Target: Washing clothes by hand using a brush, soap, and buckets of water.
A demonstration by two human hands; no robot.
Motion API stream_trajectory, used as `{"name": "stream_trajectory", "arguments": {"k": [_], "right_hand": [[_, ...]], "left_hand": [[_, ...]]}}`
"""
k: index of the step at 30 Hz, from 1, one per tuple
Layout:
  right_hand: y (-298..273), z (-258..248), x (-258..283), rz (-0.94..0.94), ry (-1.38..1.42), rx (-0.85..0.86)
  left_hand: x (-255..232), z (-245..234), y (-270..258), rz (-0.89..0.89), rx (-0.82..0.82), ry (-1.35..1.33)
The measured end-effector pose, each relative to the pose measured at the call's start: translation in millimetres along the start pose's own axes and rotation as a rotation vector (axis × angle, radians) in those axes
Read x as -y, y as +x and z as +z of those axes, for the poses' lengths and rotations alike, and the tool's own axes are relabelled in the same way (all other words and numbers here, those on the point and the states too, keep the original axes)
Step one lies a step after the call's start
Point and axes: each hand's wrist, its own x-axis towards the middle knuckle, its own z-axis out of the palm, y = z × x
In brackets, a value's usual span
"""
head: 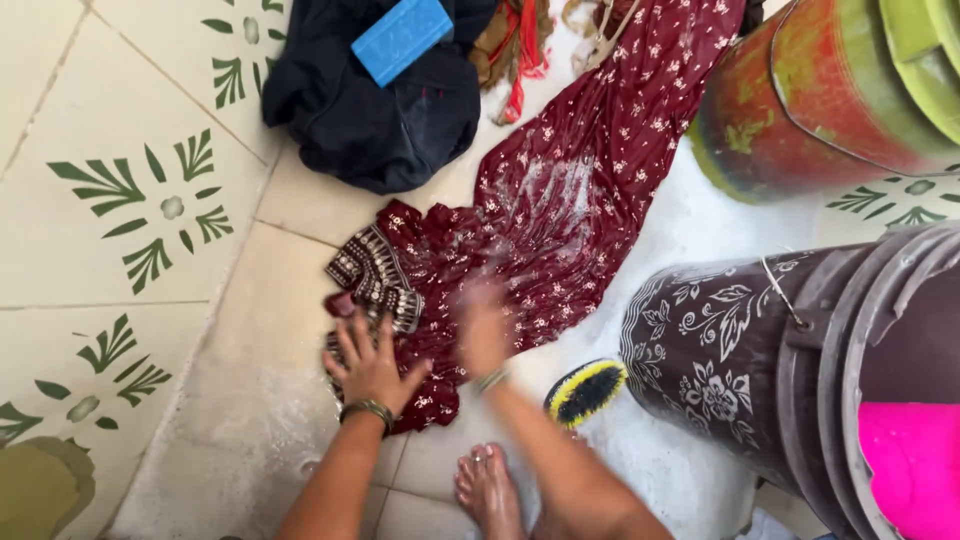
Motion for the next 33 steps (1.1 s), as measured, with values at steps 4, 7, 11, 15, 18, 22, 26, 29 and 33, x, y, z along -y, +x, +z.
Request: {"name": "stream_trajectory", "arguments": {"k": [4,7,11,15,18,22,26,29,33], "right_hand": [[-17,-5,1,-0.781,-0.034,-0.065],[50,-52,-42,-0.403,-0.388,0.343],[107,-35,-74,0.204,0.204,-0.315],[-7,17,54,-0.348,0.151,0.022],[-13,18,47,-1.027,0.046,-0.27],[88,-73,14,-0.464,0.004,-0.074],[100,-74,18,0.174,0.697,-0.28],[29,39,67,-0.345,0.085,-0.038],[27,55,64,-1.07,0.041,-0.064]], "left_hand": [[11,-60,-10,-0.094,0.924,0.395],[31,-69,-31,-0.191,0.856,0.293],[31,-48,-38,-0.147,0.6,0.258],[51,-16,-62,-0.14,0.399,0.171],[57,-21,-69,-0.162,0.454,0.202],[57,-21,-73,-0.107,0.336,0.139],[57,-24,-63,-0.117,0.357,0.143],[57,-21,-63,-0.133,0.482,0.202],[59,-24,-63,-0.116,0.509,0.26]]}}
